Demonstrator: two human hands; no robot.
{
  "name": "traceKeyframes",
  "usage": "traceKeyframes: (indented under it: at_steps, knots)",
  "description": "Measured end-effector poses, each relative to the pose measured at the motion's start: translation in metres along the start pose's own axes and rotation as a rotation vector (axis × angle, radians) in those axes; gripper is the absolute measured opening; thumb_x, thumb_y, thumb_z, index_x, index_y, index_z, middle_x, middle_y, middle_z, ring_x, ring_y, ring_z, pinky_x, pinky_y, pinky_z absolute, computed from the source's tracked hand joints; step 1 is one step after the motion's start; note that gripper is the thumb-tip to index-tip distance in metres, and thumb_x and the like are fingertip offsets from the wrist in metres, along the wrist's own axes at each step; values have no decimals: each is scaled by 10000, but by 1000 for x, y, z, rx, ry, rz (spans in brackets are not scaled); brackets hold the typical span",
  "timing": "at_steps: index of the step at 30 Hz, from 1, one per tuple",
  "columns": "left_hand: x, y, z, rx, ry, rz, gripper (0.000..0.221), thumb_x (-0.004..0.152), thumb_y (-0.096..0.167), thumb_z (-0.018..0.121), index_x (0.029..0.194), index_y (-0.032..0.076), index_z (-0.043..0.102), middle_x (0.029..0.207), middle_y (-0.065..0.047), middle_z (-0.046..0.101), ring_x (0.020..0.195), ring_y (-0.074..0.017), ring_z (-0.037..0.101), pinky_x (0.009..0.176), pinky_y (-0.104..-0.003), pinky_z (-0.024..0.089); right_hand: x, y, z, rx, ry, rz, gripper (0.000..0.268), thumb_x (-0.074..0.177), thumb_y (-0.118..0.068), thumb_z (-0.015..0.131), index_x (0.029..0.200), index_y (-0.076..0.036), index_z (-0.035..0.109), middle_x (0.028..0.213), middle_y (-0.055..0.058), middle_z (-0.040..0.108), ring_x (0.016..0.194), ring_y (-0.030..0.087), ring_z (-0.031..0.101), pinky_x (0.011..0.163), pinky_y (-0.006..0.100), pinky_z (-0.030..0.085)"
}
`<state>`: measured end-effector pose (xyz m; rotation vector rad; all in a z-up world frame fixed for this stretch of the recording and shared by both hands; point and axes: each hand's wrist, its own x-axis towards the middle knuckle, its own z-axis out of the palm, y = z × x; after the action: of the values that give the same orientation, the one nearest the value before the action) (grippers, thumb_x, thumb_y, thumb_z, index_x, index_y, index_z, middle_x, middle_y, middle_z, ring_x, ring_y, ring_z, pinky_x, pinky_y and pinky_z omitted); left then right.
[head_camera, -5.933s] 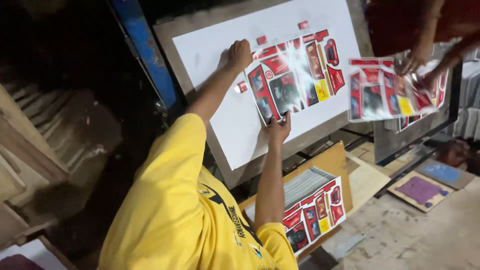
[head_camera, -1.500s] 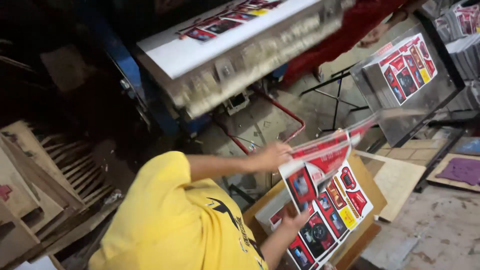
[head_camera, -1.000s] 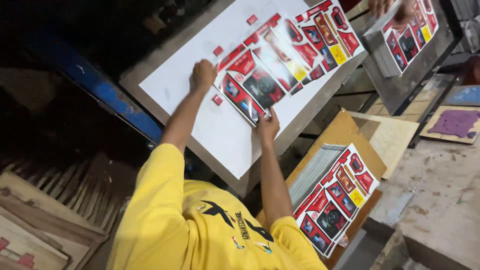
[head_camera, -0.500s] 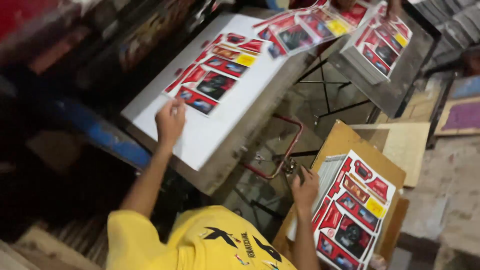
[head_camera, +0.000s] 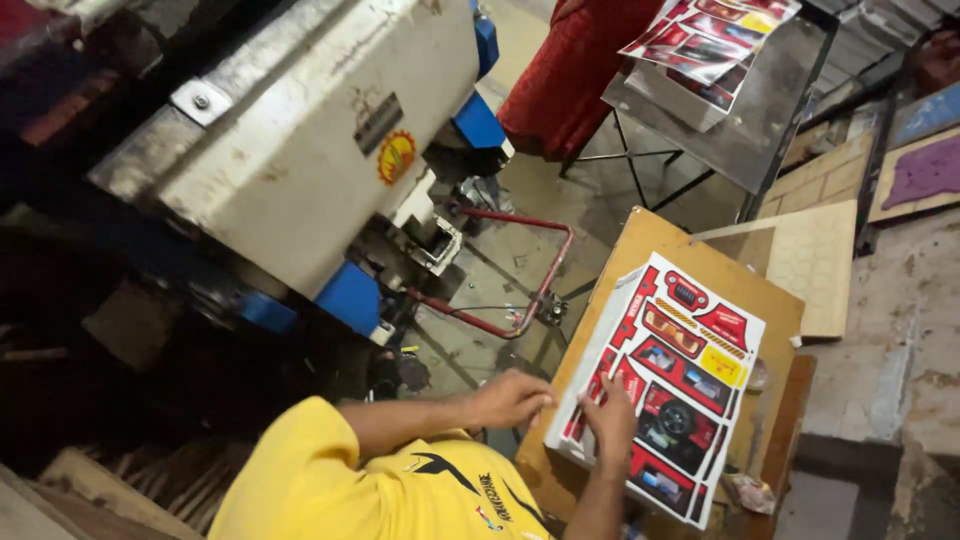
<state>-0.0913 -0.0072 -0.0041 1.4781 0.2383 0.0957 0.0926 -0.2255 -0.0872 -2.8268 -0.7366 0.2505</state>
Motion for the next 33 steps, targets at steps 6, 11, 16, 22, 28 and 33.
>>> traceKeyframes:
  at_steps: [6,11,16,22,28,33]
  knots:
    - [22,-79,91,138,-143,72,184,954,69,571,1053,36,723,899,-58,758,724,-125,749,648,-299,626,-4,20,-10,316,34,-10,713,738,-337,838,1380,-105,631,1483,177,558,1328,319,588,1089,398,465]
    - [60,-85,157,-158,-7,-554,168,917,132,737,1057,40,729,871,-77,706,690,-196,716,603,-351,622,-27,66,-20,1084,-106,369,747,872,-223,729,1583,-124,521,1284,398,576,1191,486,655,889,622,517]
    - [67,-40,163,-321,-105,-293,294,984,67,563,1250,-47,615,894,-126,696,739,-215,763,623,-334,635,-98,153,-39,330,380,262,615,859,-208,823,1392,24,624,1305,230,664,1154,328,644,972,418,502]
    - [64,21,105,-343,-128,-91,520,945,59,521,1461,62,461,992,-104,663,750,-231,752,622,-308,618,-109,197,28,1033,188,701,447,981,-323,672,1357,-83,645,1009,98,727,698,207,633,541,347,493]
    - [56,28,7,-385,-170,-45,223,1025,116,561,1200,-8,622,921,-91,686,753,-186,751,628,-303,619,-4,99,35,1620,19,464,403,1040,-371,637,1398,-187,631,937,-19,695,599,101,548,455,245,414]
    - [53,6,-139,-272,293,81,277,1003,226,606,926,-10,728,742,-91,722,631,-160,726,538,-320,611,108,-56,4,1771,-72,-11,491,1059,-132,635,1550,-164,625,931,48,673,672,145,623,498,276,514]
